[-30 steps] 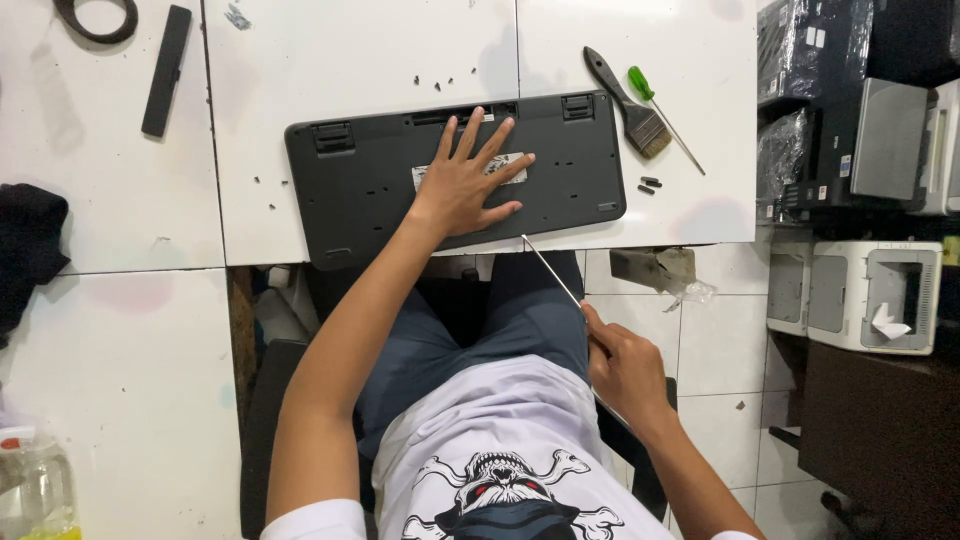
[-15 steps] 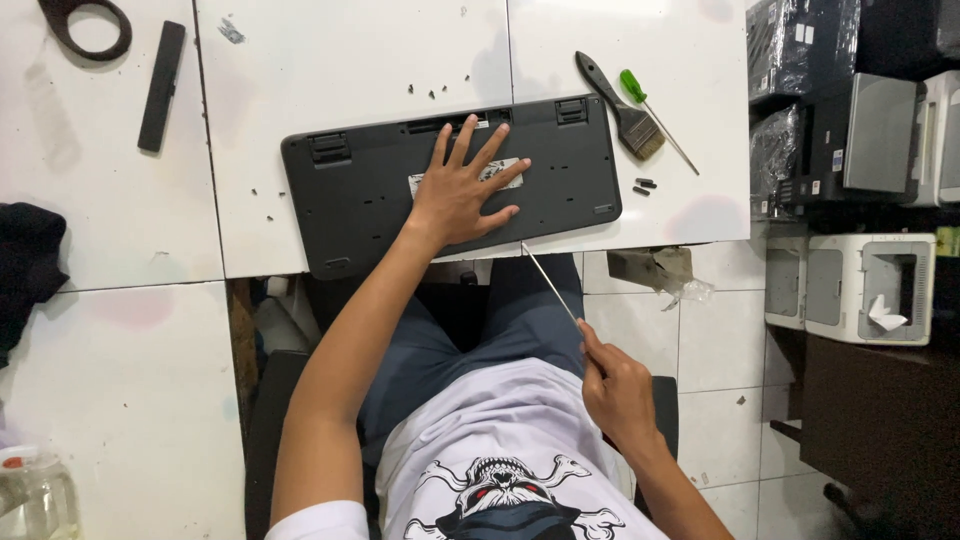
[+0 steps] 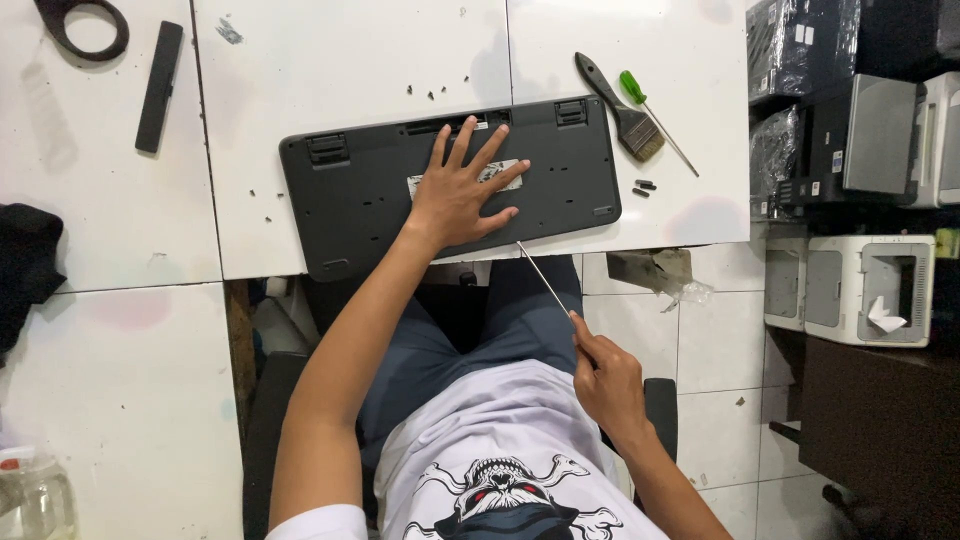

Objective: Disassembling a computer keyboard by removing screws and prying open the plastic casing to access internal components.

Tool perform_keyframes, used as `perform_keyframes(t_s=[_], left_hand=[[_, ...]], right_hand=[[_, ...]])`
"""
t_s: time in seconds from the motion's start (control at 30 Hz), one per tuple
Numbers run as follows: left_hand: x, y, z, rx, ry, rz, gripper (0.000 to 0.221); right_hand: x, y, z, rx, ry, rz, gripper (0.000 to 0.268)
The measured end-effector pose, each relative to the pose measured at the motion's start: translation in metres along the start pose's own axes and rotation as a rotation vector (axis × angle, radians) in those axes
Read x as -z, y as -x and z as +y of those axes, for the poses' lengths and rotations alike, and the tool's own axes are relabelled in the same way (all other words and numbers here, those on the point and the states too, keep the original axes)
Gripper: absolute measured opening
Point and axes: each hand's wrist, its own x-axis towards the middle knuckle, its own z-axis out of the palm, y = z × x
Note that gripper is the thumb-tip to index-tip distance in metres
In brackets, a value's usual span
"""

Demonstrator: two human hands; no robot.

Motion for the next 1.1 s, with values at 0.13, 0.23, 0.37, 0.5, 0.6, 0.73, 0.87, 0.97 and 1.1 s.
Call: perform_keyframes(t_s=[0.13, 0.23, 0.37, 0.5, 0.6, 0.73, 0.87, 0.97, 1.1], left_hand=[[0.001, 0.000, 0.001, 0.007, 0.000, 0.003, 0.077], [-0.001, 0.000, 0.000, 0.004, 0.002, 0.012, 0.077], [0.000, -0.003, 0.000, -0.022, -0.016, 0.033, 0.074], [-0.003, -0.004, 0.001, -0.026, -0.013, 0.036, 0.076], [0.004, -0.005, 0.003, -0.026, -0.015, -0.008, 0.086], [0.023, -0.007, 0.010, -0.016, -0.028, -0.101, 0.108], [0.041, -0.015, 0.008, -0.008, -0.056, -0.287, 0.122], [0.042, -0.020, 0.004, 0.009, -0.060, -0.390, 0.122], [0.035, -0.024, 0.003, 0.035, -0.073, -0.436, 0.114]], right_hand=[[-0.019, 0.002, 0.014, 0.059, -0.059, 0.047, 0.047], [-0.039, 0.002, 0.030, 0.094, -0.058, 0.093, 0.046], [-0.084, -0.002, 0.069, 0.158, -0.116, 0.181, 0.047], [-0.128, -0.004, 0.100, 0.182, -0.147, 0.221, 0.051], [-0.133, -0.012, 0.099, 0.195, -0.146, 0.213, 0.050], [-0.130, -0.013, 0.097, 0.208, -0.150, 0.205, 0.052], [-0.115, -0.006, 0.091, 0.169, -0.135, 0.151, 0.053], [-0.089, -0.001, 0.076, 0.125, -0.108, 0.097, 0.055], [-0.058, 0.004, 0.054, 0.093, -0.011, 0.052, 0.057]])
